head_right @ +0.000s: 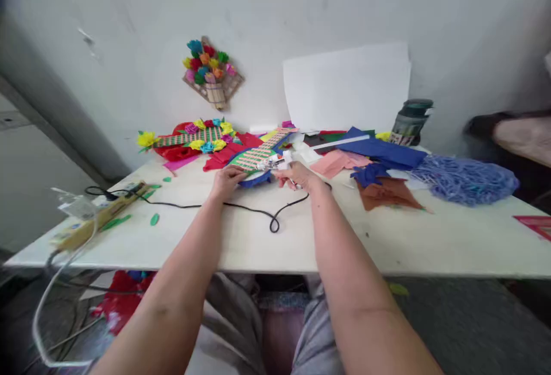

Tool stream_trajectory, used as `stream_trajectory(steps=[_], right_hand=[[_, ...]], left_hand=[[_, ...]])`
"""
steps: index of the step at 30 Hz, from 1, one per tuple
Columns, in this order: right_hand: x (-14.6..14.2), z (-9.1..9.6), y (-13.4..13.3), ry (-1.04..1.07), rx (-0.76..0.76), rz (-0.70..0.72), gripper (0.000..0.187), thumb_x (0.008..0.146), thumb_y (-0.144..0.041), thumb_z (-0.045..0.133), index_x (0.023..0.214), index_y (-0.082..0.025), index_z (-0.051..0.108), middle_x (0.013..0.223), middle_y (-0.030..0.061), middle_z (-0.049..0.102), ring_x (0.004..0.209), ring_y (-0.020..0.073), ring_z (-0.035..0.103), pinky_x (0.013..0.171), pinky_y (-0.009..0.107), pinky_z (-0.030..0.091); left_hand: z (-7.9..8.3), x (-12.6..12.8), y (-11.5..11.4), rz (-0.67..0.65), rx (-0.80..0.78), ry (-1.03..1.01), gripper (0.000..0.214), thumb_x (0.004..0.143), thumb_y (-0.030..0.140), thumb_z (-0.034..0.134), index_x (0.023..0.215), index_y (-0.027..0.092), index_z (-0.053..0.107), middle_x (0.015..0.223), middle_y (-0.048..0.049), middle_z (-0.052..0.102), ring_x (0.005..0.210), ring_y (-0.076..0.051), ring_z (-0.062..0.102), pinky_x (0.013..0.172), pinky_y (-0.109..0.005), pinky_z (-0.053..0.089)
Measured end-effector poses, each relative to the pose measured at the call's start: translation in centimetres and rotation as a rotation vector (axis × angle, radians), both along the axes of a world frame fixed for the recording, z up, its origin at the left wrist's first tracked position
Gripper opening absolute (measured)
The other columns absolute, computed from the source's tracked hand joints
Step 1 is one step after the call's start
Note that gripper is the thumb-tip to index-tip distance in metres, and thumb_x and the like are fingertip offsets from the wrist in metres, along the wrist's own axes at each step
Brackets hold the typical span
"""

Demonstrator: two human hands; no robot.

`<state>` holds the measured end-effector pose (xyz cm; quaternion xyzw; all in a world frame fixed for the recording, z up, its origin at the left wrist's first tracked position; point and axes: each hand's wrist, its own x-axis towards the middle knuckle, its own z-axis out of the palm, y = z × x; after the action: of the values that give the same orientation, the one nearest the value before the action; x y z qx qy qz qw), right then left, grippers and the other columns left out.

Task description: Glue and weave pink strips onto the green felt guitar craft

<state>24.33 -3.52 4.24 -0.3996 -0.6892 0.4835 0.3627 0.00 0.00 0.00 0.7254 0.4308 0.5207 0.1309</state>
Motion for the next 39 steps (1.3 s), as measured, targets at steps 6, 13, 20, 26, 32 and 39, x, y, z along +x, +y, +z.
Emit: stream_trajectory(steps=[6, 13, 20, 26, 32, 39], right_hand=[[0.3, -0.4, 0.2, -0.087, 0.011, 0.016, 0.032, 0.07, -0.042, 0.064, 0.066, -0.012, 0.056, 0.053, 0.0025, 0.062, 0.029, 0.0033, 0.035, 0.03, 0.02, 0.026], [-1.4, -0.6, -0.1, -0.167, -0.004, -0.073, 0.025, 0.07, -0.035, 0.067, 0.071, -0.013, 0.056, 0.051, -0.0013, 0.059, 0.029, 0.0026, 0.034, 0.028, 0.019, 0.025], [-2.9, -0.5, -0.4, -0.241, 0.001, -0.146, 0.021, 0.07, -0.029, 0.067, 0.071, -0.013, 0.054, 0.051, -0.0032, 0.056, 0.03, 0.0023, 0.033, 0.028, 0.018, 0.027], [-3.5, -0.7, -0.1, -0.288, 0.023, -0.208, 0.02, 0.071, -0.029, 0.066, 0.074, -0.013, 0.055, 0.051, -0.0031, 0.054, 0.031, 0.0039, 0.035, 0.028, 0.019, 0.03], [-3.7, -1.2, 0.4, -0.332, 0.035, -0.226, 0.024, 0.069, -0.033, 0.068, 0.077, -0.013, 0.057, 0.053, -0.0021, 0.054, 0.031, 0.0045, 0.037, 0.029, 0.019, 0.033], [-3.7, -1.6, 0.7, -0.35, 0.05, -0.214, 0.025, 0.068, -0.034, 0.067, 0.078, -0.014, 0.057, 0.053, -0.0024, 0.052, 0.032, 0.0054, 0.039, 0.03, 0.019, 0.035]], left_hand=[[0.0, -0.4, 0.2, -0.041, -0.049, 0.063, 0.009, 0.07, 0.02, 0.062, 0.067, 0.016, 0.069, 0.081, -0.0043, 0.069, 0.074, -0.015, 0.062, 0.07, -0.025, 0.047], [-0.1, -0.4, 0.2, -0.036, -0.068, 0.05, 0.011, 0.071, 0.024, 0.061, 0.068, 0.017, 0.069, 0.083, -0.0039, 0.07, 0.075, -0.015, 0.063, 0.07, -0.026, 0.048], [-0.2, -0.3, 0.3, -0.036, -0.089, 0.006, 0.012, 0.07, 0.025, 0.061, 0.067, 0.017, 0.069, 0.084, -0.005, 0.07, 0.077, -0.016, 0.063, 0.072, -0.027, 0.048], [-0.3, -0.4, 0.4, -0.04, -0.092, -0.017, 0.012, 0.069, 0.025, 0.061, 0.067, 0.016, 0.069, 0.084, -0.0057, 0.07, 0.078, -0.017, 0.063, 0.072, -0.028, 0.048], [-0.4, -0.3, 0.4, -0.036, -0.102, -0.059, 0.01, 0.068, 0.024, 0.063, 0.066, 0.017, 0.068, 0.085, -0.0055, 0.069, 0.078, -0.017, 0.063, 0.073, -0.028, 0.048], [-0.1, -0.2, 0.1, -0.03, -0.104, -0.05, 0.009, 0.068, 0.023, 0.062, 0.064, 0.017, 0.068, 0.083, -0.0051, 0.069, 0.078, -0.017, 0.063, 0.074, -0.028, 0.048]])
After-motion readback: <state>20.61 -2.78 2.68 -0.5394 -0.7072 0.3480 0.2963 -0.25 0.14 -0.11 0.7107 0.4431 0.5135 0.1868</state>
